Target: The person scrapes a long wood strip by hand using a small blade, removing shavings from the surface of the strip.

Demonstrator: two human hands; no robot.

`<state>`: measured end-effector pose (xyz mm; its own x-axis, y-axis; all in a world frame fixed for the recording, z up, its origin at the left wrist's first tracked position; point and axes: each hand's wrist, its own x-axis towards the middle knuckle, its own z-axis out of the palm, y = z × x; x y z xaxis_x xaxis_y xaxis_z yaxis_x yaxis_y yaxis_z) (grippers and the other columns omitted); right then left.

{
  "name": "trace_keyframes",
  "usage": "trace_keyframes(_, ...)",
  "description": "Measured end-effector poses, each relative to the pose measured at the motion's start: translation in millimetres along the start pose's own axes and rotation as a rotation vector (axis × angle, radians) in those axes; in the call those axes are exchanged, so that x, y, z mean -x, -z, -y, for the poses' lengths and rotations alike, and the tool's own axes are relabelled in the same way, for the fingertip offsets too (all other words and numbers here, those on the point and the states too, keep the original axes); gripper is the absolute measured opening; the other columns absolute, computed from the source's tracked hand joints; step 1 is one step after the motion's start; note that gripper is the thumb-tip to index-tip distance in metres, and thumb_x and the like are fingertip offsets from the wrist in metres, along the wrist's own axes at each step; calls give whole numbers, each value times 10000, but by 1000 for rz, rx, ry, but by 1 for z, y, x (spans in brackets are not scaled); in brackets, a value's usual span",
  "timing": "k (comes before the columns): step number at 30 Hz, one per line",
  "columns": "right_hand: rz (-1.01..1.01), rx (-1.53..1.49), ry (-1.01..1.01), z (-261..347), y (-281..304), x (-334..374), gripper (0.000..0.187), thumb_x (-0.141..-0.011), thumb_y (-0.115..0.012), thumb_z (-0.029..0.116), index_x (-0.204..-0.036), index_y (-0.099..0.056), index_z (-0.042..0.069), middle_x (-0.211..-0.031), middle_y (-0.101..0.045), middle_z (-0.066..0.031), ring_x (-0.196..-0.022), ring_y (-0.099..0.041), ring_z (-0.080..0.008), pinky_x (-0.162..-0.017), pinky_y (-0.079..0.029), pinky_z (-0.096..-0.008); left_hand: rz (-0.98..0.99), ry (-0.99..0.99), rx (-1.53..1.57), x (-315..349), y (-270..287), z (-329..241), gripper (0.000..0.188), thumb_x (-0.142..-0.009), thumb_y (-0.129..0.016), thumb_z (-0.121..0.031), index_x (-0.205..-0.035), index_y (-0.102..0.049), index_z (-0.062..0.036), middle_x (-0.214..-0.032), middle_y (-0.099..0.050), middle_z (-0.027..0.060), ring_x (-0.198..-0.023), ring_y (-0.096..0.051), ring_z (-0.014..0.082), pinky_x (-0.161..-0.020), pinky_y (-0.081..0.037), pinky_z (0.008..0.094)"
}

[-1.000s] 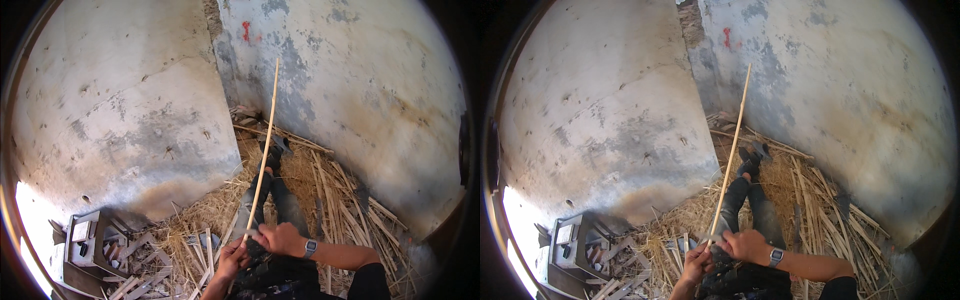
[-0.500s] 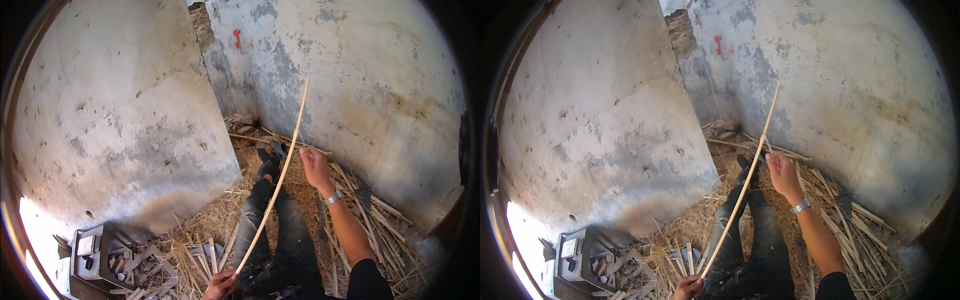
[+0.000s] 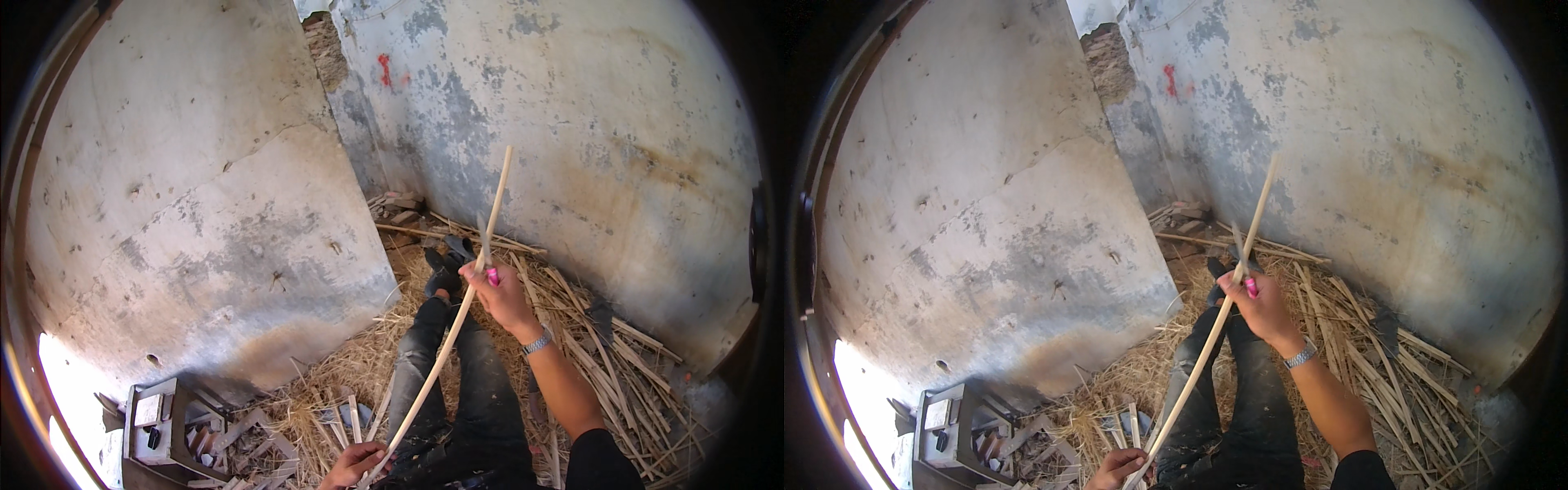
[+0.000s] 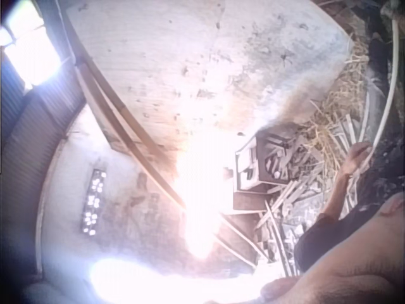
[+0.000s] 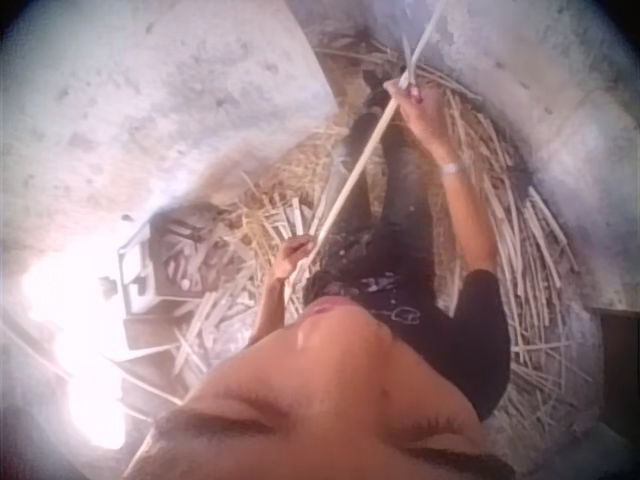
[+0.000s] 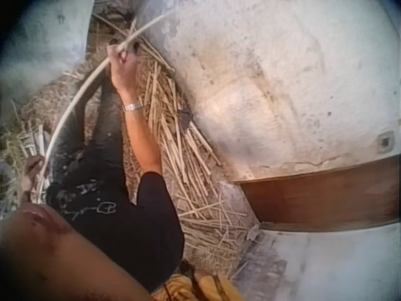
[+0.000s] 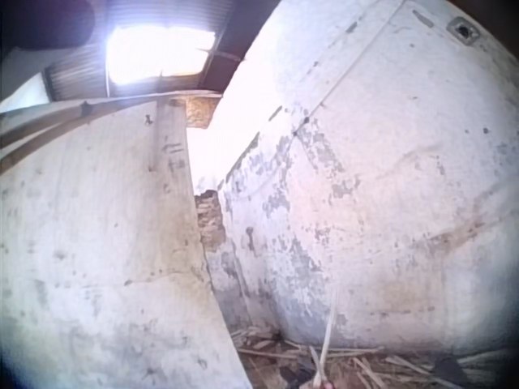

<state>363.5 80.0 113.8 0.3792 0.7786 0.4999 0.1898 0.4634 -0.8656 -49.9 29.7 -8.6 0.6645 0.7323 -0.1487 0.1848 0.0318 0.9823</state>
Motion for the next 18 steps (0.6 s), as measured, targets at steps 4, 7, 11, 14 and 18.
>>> trace_keyframes(4,193,29,-113,12,-24,26,328,-999,-703,361,-1027,-741,36,-757,-619,47,-681,-535,-50,-618,-427,-254,240,-202,54,-26,-11,4,349,-1119,-472,-205,-1334,-606,34,-742,-545,26,-670,-535,98,-615,-424,245)
trace_keyframes(7,278,28,-21,-15,-40,55,341,-1005,-689,395,-1058,-749,64,-694,-575,69,-639,-473,-48,-588,-390,-258,319,-171,90,-43,-22,-22,347,-1124,-459,-218,-1334,-588,26,-793,-604,41,-744,-581,99,-680,-459,239)
trace_keyframes(11,618,105,-220,2,-62,84,291,-1009,-703,288,-1076,-732,6,-800,-684,8,-748,-566,-40,-684,-476,-245,278,-142,257,-57,-40,-30,415,-1126,-441,-262,-1434,-502,8,-725,-553,18,-611,-514,102,-584,-420,243)
trace_keyframes(14,692,80,-188,6,-70,95,280,-1012,-700,292,-1083,-734,24,-781,-665,16,-690,-524,-36,-622,-436,-230,238,-64,621,-66,-54,-23,456,-1114,-456,-303,-1481,-475,-33,-637,-439,-12,-504,-390,90,-492,-317,233)
trace_keyframes(18,508,209,-108,4,-62,88,249,-991,-725,278,-1061,-734,39,-677,-540,65,-579,-410,-9,-518,-330,-223,155,28,718,-64,-63,-32,476,-1110,-472,-293,-1527,-443,-65,-619,-349,-45,-501,-310,69,-489,-254,220)
